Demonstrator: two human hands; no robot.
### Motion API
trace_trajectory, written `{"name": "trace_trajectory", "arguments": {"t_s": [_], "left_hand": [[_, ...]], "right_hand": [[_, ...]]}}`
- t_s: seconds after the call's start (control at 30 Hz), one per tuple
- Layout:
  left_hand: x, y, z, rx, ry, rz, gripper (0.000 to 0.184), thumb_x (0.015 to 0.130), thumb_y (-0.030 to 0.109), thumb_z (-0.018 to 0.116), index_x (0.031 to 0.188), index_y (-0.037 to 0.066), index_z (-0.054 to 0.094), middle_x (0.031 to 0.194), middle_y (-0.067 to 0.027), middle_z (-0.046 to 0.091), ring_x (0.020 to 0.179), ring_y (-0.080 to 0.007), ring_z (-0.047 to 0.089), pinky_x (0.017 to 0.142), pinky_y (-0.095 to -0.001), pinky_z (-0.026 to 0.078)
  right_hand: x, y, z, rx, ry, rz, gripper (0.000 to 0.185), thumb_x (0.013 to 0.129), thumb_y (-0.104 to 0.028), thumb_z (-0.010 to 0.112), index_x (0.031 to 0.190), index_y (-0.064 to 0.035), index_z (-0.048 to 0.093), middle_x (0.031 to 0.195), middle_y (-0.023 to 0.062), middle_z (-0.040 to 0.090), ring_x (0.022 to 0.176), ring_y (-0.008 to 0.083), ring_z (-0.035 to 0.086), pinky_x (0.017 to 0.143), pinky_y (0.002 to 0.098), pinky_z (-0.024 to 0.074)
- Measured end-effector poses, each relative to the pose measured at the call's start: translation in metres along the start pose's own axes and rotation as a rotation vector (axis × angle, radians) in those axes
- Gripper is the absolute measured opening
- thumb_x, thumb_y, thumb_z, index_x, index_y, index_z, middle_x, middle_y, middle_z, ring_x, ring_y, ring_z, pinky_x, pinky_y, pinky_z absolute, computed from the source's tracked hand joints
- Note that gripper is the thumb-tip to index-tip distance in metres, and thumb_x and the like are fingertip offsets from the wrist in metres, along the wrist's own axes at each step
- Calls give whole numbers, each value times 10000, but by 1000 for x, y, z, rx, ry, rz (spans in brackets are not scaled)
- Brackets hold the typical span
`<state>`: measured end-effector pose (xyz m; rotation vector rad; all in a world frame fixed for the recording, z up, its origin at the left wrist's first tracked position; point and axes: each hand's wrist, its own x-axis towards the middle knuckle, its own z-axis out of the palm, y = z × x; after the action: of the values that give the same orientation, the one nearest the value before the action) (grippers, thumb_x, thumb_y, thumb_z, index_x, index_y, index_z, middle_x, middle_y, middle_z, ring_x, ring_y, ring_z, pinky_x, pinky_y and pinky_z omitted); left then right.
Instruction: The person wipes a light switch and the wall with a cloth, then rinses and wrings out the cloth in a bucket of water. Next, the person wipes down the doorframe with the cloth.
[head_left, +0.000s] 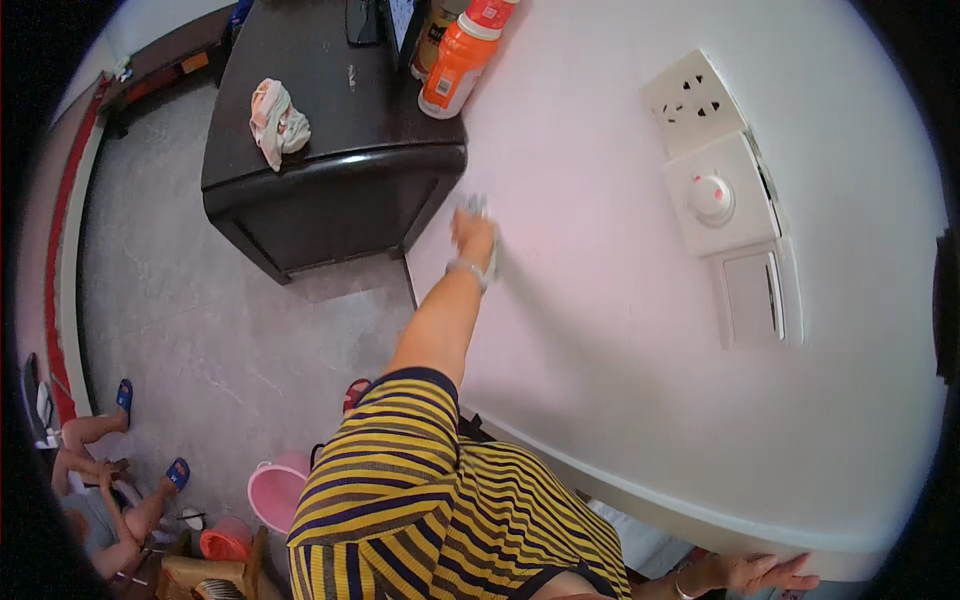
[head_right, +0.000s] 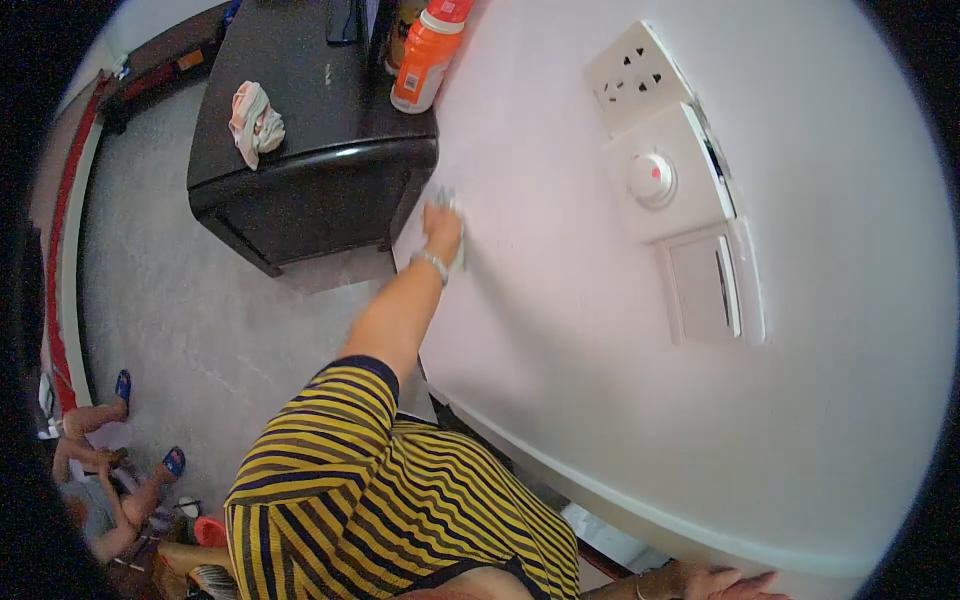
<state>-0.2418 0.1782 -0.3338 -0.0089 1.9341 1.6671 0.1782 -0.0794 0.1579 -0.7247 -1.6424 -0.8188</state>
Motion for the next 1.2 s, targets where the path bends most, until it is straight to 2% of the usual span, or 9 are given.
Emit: {"name": "trace_trajectory", "arguments": {"t_s": [0.17, 0.27, 0.37, 0.5, 0.63, 0.73, 0.93, 1.1, 1.2], "left_hand": [[-36, -50, 2, -225, -19, -345, 531, 797, 181, 581, 1275, -13, 455, 1302, -250, 440, 1179, -404, 473, 995, -468, 410], [-40, 59, -16, -112, 61, -185, 433, 789, 86, 535, 1203, -30, 483, 1267, -236, 429, 1131, -364, 469, 994, -442, 394], [21, 126, 1, -124, 162, 321, 341, 787, 34, 468, 1115, -9, 555, 1129, -250, 510, 1053, -383, 499, 961, -429, 391], [41, 219, -3, -123, 171, 510, 396, 806, 67, 494, 1196, 52, 559, 1189, -228, 504, 1134, -388, 476, 1015, -430, 361], [61, 192, 7, -135, 228, 537, 423, 822, 98, 512, 1240, 128, 571, 1283, -168, 493, 1131, -367, 526, 1003, -420, 408], [21, 164, -24, -101, 34, 28, 396, 848, 99, 518, 1230, 175, 590, 1274, -121, 554, 1079, -330, 597, 933, -422, 482], [-42, 66, -27, -157, -20, -6, 443, 869, 59, 487, 1308, 108, 520, 1344, -162, 457, 1243, -293, 461, 1037, -367, 393], [-149, 132, -52, -235, -87, 319, 510, 843, -50, 403, 1331, 49, 510, 1410, -180, 391, 1315, -306, 390, 1082, -365, 327], [-204, 169, -69, -236, -164, 682, 556, 798, -79, 403, 1333, 34, 504, 1408, -218, 359, 1316, -350, 359, 1086, -378, 313]], "right_hand": [[27, -16, 10, -654, -134, -586, 682, 847, -438, 634, 1390, -125, 365, 1507, 166, 333, 1385, 409, 291, 1063, 709, 199], [27, -9, 7, -732, -172, -735, 657, 820, -457, 691, 1300, -88, 435, 1476, 194, 384, 1368, 443, 307, 1051, 759, 168], [29, -3, 8, -695, -193, -791, 603, 853, -412, 648, 1288, -39, 460, 1479, 227, 355, 1369, 457, 293, 1056, 741, 175], [28, -7, 12, -666, -219, -719, 549, 896, -355, 583, 1311, -23, 447, 1500, 218, 308, 1386, 427, 264, 1082, 682, 195], [21, -6, 7, -573, -211, -555, 498, 938, -297, 518, 1334, -8, 434, 1521, 209, 262, 1403, 396, 236, 1108, 622, 215], [12, -5, -4, -440, -176, -343, 463, 970, -254, 470, 1351, 3, 425, 1536, 202, 227, 1415, 373, 215, 1127, 577, 230], [2, -5, -8, -230, -57, -18, 410, 999, -190, 426, 1342, 33, 439, 1554, 210, 167, 1443, 361, 143, 1155, 530, 232], [0, 11, -21, -355, -161, -137, 460, 982, -172, 325, 1357, 66, 446, 1589, 179, 30, 1455, 356, 88, 1150, 551, 251], [-3, 0, -10, -100, -51, 111, 473, 971, -172, 336, 1374, 59, 422, 1589, 170, 19, 1455, 365, 81, 1153, 554, 240]]}}
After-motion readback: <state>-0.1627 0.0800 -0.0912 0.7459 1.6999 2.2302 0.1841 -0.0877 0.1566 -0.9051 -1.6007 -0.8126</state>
